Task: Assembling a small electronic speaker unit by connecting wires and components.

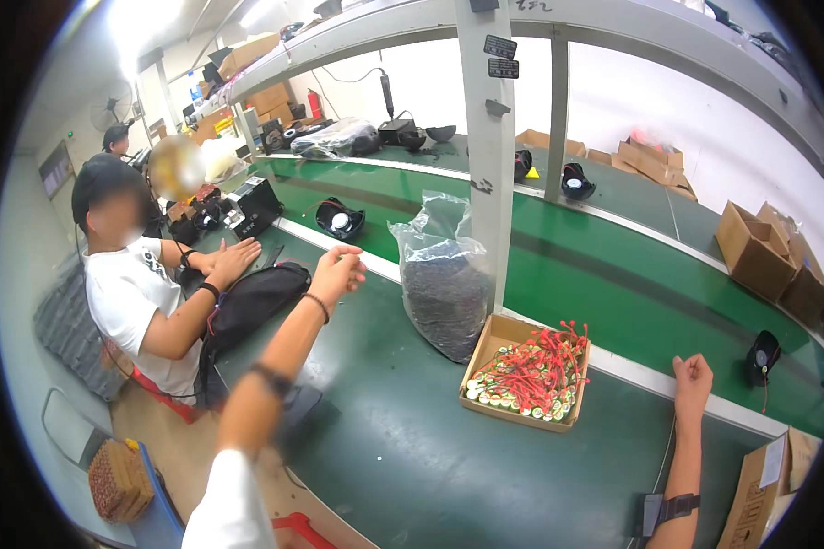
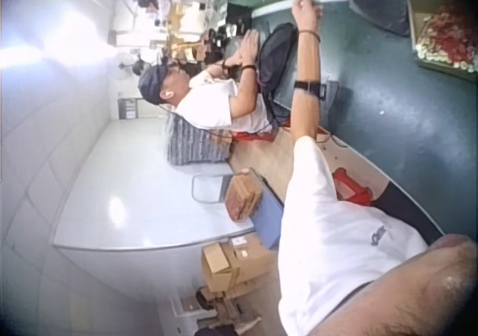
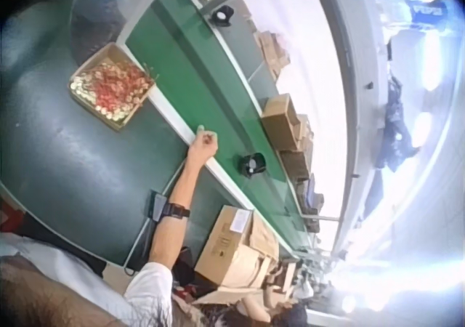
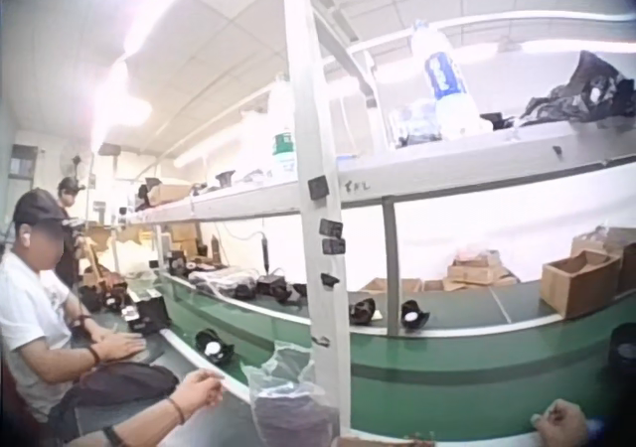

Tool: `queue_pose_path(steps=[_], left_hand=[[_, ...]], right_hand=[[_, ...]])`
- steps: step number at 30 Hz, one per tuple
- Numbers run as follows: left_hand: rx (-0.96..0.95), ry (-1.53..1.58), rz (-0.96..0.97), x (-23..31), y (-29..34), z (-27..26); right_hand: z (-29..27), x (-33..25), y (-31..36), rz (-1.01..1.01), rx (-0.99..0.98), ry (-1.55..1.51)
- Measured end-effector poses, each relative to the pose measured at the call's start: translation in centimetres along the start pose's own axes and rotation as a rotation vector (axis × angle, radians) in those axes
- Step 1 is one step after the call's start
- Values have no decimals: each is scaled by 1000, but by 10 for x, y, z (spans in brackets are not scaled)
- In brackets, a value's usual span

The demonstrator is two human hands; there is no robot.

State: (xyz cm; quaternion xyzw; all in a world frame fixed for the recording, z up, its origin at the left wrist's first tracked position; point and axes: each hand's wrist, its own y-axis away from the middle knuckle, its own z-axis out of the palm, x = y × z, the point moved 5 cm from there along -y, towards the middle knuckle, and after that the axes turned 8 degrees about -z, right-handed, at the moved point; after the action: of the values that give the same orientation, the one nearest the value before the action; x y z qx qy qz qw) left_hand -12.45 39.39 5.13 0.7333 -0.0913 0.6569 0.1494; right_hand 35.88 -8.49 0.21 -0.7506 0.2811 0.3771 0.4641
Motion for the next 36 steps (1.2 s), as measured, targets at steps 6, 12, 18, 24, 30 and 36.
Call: queue_pose_path(steps=[6, 12, 18, 24, 30, 36], left_hand=[[331, -255, 12, -41, -144, -24], [443, -738, 183, -40, -191, -41], [551, -800, 174, -25, -159, -23], [565, -696, 199, 11, -57, -22], [355, -636, 504, 47, 122, -23], [48, -732, 619, 39, 278, -2]], right_hand=[[-3, 1, 3, 35, 8, -19], [-10, 1, 3, 37, 35, -12], [-11, 2, -1, 43, 53, 18], [-4, -1, 3, 55, 26, -52], [-4, -4, 4, -15, 11, -80], [36, -120, 20, -83, -154, -226]])
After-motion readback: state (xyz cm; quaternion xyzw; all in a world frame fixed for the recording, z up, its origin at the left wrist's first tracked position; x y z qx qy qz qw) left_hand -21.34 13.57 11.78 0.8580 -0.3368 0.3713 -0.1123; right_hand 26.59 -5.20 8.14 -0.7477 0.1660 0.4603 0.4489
